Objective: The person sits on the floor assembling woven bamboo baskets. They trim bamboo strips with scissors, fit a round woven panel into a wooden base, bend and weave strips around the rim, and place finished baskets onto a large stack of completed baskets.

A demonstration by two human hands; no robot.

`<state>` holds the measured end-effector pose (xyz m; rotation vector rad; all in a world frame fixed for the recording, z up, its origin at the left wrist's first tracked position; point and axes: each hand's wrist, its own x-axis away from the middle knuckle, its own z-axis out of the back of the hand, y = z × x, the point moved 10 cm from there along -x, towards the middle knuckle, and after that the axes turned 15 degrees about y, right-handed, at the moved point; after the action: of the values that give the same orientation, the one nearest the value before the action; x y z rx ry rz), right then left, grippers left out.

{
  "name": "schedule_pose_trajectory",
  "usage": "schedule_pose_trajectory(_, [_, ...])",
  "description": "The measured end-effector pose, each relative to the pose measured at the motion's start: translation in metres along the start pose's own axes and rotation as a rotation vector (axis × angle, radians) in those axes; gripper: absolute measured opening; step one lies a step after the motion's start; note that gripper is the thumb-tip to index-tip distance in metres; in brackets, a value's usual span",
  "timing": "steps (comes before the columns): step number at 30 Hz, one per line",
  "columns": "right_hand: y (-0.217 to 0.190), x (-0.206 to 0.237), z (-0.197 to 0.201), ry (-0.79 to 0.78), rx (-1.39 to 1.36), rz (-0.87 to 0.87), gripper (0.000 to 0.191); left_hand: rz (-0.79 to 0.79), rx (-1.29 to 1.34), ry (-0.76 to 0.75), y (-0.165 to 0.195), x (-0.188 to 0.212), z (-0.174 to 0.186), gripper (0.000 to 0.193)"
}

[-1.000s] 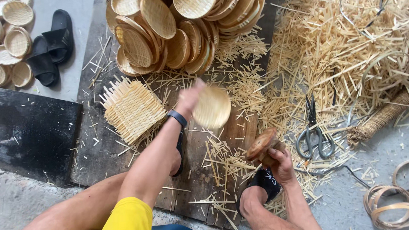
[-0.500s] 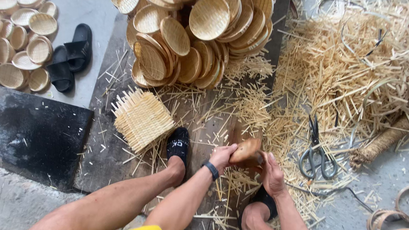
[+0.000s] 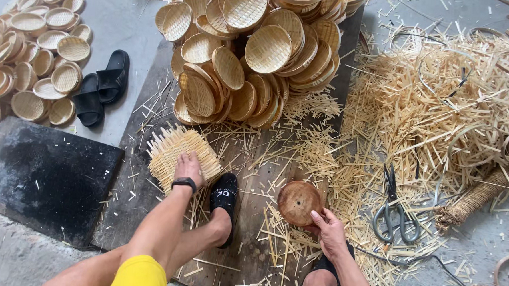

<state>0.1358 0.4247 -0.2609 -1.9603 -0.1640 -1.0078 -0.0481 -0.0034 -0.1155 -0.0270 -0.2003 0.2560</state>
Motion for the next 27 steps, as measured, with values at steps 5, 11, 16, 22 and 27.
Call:
schedule_pose_trajectory(5, [0.006, 0.002, 0.005, -0.029, -0.018, -0.086, 0.036, 0.055, 0.180, -0.219, -0.022, -0.005, -0.010, 0.054])
schedule_pose_trajectory(11, [-0.018, -0.005, 0.024, 0.137, 0.128, 0.114, 0.034, -0.043, 0.197, 0.339, -0.017, -0.040, 0.093, 0.012])
schedule_pose_trajectory(16, [-0.058, 0.006, 0.024, 0.044, 0.071, 0.247, 0.046, -0.649, 0.626, 0.460, 0.107, 0.042, 0.135, 0.007])
schedule_pose_trajectory(22, [-0.038, 0.013, 0.014, -0.094, -0.015, 0.041, 0.038, -1.278, 0.592, 0.229, 0.247, 0.231, 0.023, 0.031])
schedule_pose_trajectory(27, [-0.019, -0.004, 0.033, 0.087, 0.293, 0.173, 0.014, -1.144, 0.782, 0.194, 0.230, 0.242, -0.017, 0.040])
